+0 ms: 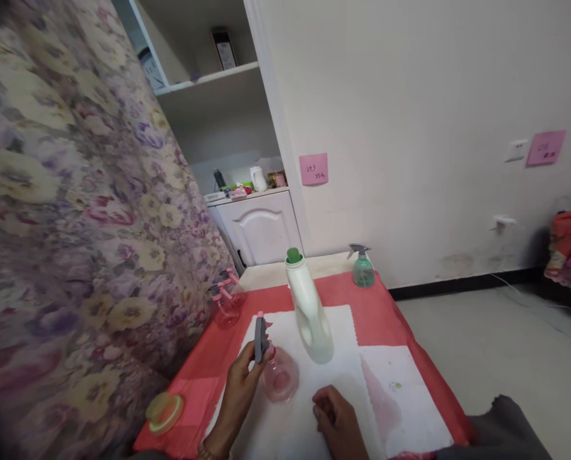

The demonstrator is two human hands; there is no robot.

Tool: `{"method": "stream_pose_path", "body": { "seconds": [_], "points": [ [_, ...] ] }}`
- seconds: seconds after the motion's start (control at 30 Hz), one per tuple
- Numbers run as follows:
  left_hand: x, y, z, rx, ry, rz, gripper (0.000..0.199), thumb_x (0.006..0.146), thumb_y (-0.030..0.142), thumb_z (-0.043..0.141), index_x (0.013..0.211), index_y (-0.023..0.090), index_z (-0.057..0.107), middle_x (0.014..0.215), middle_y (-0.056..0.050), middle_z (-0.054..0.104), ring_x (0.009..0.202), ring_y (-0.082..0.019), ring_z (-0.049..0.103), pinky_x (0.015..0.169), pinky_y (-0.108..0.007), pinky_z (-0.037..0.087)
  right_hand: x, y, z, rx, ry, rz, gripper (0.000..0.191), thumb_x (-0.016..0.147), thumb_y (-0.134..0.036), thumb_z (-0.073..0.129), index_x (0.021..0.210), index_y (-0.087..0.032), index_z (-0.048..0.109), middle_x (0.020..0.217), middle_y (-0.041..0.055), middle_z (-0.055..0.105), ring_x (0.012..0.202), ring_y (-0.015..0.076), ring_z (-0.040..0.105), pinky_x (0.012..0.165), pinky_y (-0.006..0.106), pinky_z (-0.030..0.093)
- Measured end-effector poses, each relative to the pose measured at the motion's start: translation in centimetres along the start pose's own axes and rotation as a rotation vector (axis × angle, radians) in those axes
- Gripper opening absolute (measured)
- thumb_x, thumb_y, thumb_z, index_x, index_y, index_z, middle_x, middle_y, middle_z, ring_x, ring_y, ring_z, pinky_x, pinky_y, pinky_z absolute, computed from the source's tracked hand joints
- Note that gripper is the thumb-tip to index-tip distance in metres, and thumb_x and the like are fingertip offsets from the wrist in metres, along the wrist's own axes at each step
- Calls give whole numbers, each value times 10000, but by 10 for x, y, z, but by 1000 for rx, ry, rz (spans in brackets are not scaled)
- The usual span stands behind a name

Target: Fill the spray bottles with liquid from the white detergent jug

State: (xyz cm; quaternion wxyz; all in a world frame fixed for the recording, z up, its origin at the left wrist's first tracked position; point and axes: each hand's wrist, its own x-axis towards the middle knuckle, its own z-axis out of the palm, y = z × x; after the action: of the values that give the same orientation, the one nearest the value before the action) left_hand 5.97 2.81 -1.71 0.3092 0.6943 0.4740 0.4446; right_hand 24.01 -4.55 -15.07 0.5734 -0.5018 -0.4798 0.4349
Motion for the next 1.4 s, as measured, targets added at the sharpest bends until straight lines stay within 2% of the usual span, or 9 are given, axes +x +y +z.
{"method": "stream_pose_path", "body": {
  "seconds": [0.23, 0.7, 0.9, 1.17, 1.27, 1.4],
  "points": [
    [0, 0, 0, 57, -22, 44, 271, 882, 419, 561, 1034, 206, 631, 1025, -66, 694, 913, -216, 634, 821, -316, 482, 1, -5, -4, -29, -27, 14, 150, 795, -333, 595, 851, -195, 613, 648, -34, 543, 612, 151, 542, 572, 250, 460],
    [2, -2, 1, 92, -35, 53, 249, 892, 426, 543, 979, 207, 622, 959, -46, 683, 890, -211, 636, 806, -316, 480, -2, -10, -3, -20, -18, 8, 167, 805, -364, 596, 842, -202, 612, 647, -28, 556, 604, 155, 543, 572, 262, 468],
    [2, -6, 2, 75, -40, 20, 309, 886, 438, 551, 1071, 203, 626, 1041, -68, 704, 917, -223, 639, 838, -342, 480, 0, -7, -3, -25, -19, 20, 174, 801, -368, 589, 843, -201, 608, 658, -23, 555, 625, 161, 542, 572, 261, 467],
    [6, -4, 1, 87, -65, 27, 352, 876, 431, 558, 1136, 199, 608, 1002, -61, 715, 890, -224, 653, 810, -337, 505, 1, -5, -2, -44, -34, 19, 164, 801, -346, 596, 863, -197, 624, 648, -31, 559, 617, 160, 552, 595, 267, 454],
    [6, -4, 1, 121, -58, 41, 309, 870, 417, 556, 1077, 199, 627, 968, -60, 716, 887, -229, 660, 820, -344, 512, 7, -15, -1, -55, -31, 2, 187, 812, -339, 594, 915, -191, 643, 681, -22, 577, 619, 156, 548, 596, 269, 455],
    [5, -7, 3, 174, -36, 85, 256, 869, 362, 537, 1034, 196, 642, 966, -74, 706, 909, -239, 661, 848, -366, 510, 24, -49, 7, -64, -43, -109, 197, 822, -299, 587, 967, -189, 662, 750, -1, 602, 647, 154, 566, 620, 274, 478]
  ]
}}
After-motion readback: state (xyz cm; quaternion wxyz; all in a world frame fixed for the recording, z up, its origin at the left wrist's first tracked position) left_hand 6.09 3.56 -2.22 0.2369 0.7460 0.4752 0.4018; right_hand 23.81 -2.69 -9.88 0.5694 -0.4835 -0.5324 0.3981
